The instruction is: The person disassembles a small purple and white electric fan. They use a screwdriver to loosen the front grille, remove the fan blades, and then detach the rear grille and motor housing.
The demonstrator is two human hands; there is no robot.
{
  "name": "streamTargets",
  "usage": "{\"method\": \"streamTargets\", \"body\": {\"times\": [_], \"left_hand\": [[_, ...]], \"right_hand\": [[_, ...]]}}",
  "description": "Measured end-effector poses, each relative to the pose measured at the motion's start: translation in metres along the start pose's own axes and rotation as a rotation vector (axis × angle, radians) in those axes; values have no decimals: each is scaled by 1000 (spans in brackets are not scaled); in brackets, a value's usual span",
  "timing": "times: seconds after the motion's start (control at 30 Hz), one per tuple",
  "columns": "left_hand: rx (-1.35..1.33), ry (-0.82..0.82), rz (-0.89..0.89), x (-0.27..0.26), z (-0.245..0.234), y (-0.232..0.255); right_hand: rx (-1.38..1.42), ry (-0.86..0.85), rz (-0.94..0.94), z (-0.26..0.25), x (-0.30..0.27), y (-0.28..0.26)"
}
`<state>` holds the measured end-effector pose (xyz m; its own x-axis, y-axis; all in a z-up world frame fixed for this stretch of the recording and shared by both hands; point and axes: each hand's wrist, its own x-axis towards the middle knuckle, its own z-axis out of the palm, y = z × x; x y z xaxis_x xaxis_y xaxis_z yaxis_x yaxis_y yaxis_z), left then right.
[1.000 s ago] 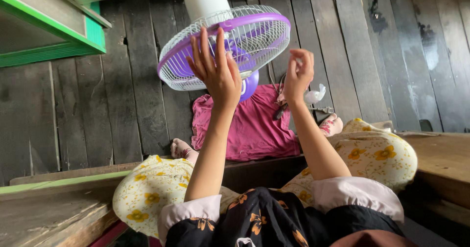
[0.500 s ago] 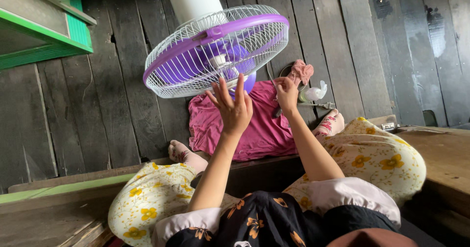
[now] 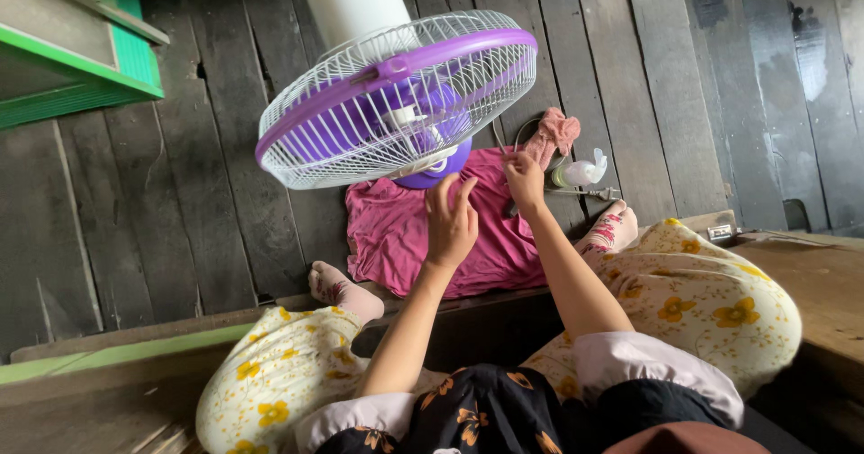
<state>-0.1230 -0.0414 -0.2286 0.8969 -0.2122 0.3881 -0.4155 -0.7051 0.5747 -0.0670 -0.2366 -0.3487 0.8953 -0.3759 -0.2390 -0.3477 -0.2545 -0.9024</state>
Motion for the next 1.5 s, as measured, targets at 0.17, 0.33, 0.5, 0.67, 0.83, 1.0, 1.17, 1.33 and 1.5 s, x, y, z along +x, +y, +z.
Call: {"method": "streamTargets", "body": {"times": [0.17,0.33,0.5,0.67,0.83,1.0,1.17,1.33,1.5], "left_hand": [[-103,-207,-114,-8,37,-24],[-99,-329,-184,-23,76,-67],[-141,-386,-304,-33,106,-97],[-239,-348,-325,-35,126,-110],[-336,-339,-329,-30,136,-116],[-322,-347,-337,-26,140,-109],[-426,-350,-287,-8,131,-86],[-323,-197,-9,12,89,-53],[-618,-302,-77,33,28,-22]], "right_hand": [[-163,-117,251,-1,-6,81],[-600,-291,123,-4,-11,121],[-727,-395,346,0,-14,134],[-771,-374,100,4,-27,137],[-759,-225,176,16,-36,128],[-958,-445,199,4,-18,95],[-877,-675,467,-48,3,-19],[-660,-773,331,-126,-12,-159],[-319,-768,-9,-185,-39,-232]]}}
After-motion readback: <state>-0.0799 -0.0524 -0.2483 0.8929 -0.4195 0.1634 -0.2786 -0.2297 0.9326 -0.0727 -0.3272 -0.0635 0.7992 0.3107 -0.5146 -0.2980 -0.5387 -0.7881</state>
